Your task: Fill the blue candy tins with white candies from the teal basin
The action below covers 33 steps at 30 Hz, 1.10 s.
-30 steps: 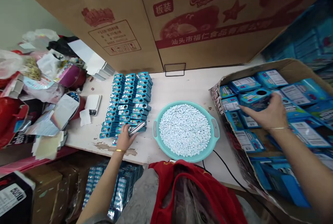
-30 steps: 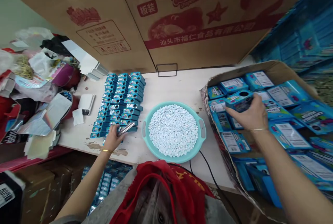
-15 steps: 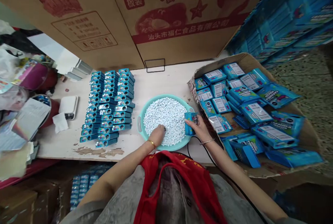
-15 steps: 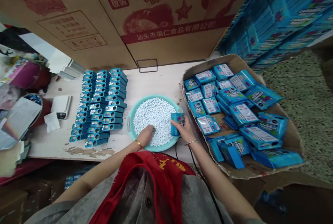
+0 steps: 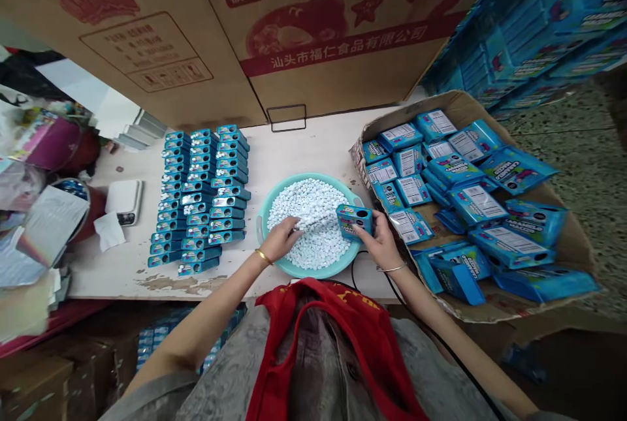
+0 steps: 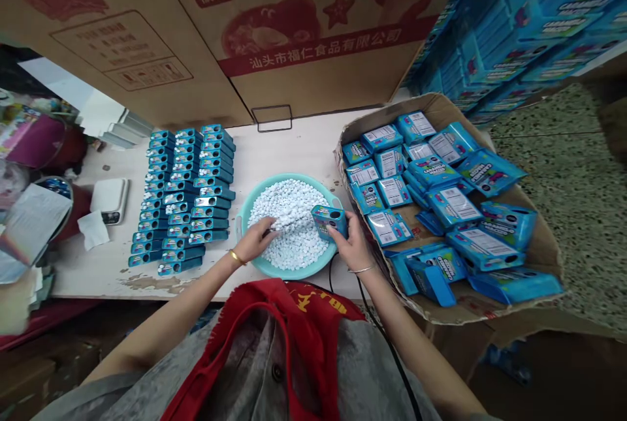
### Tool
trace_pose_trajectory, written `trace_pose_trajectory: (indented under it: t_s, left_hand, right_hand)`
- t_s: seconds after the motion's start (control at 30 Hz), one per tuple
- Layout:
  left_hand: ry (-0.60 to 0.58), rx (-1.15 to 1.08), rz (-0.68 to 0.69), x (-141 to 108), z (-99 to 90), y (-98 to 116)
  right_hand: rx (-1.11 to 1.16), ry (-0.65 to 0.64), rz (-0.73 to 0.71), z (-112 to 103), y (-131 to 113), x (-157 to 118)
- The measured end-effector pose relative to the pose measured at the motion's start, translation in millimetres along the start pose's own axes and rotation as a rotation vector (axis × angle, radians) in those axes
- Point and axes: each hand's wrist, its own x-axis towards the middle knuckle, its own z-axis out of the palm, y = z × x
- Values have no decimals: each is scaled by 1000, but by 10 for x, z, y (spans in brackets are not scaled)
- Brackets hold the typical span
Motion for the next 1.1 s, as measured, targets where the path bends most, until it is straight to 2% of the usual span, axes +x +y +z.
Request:
trace_pose_trajectory:
  t_s: [0.13,0.27,0.47,0.6,0.73,0.83,0.9,1.0,1.1]
  left_hand:
    - [-41,73,123,-65,-429,203]
    - [-169,186,152,5,-670,501]
    - [-389,509,34,221,-855,1035]
    - [-435,695,-2,297,-940,1396]
    - [-452,778,23,299,-955,1578]
    - [-434,772,66,270,-952,1538]
    - [-369,706,97,239,-961,1397]
    - [-242,649,20,190,-941,977]
    - [-240,700,-162,186,-745,416]
  right_hand:
    - [-184,-1,-186,70,-109,20]
    - [-239,-71,-323,197,-202,31]
    - [-285,-95,-423,318,-194,-15]
    - [-278,-94,-425,346,-189,-40]
    - [-269,-77,-416,358,-193,-42]
    - [-267,-72,-418,358,-176,-37]
    - [-270,-71,-415,352,-157,-33]
    - [-268,-47,-396,322,-137,-24]
    - [-246,22,-352,259,-147,-11]
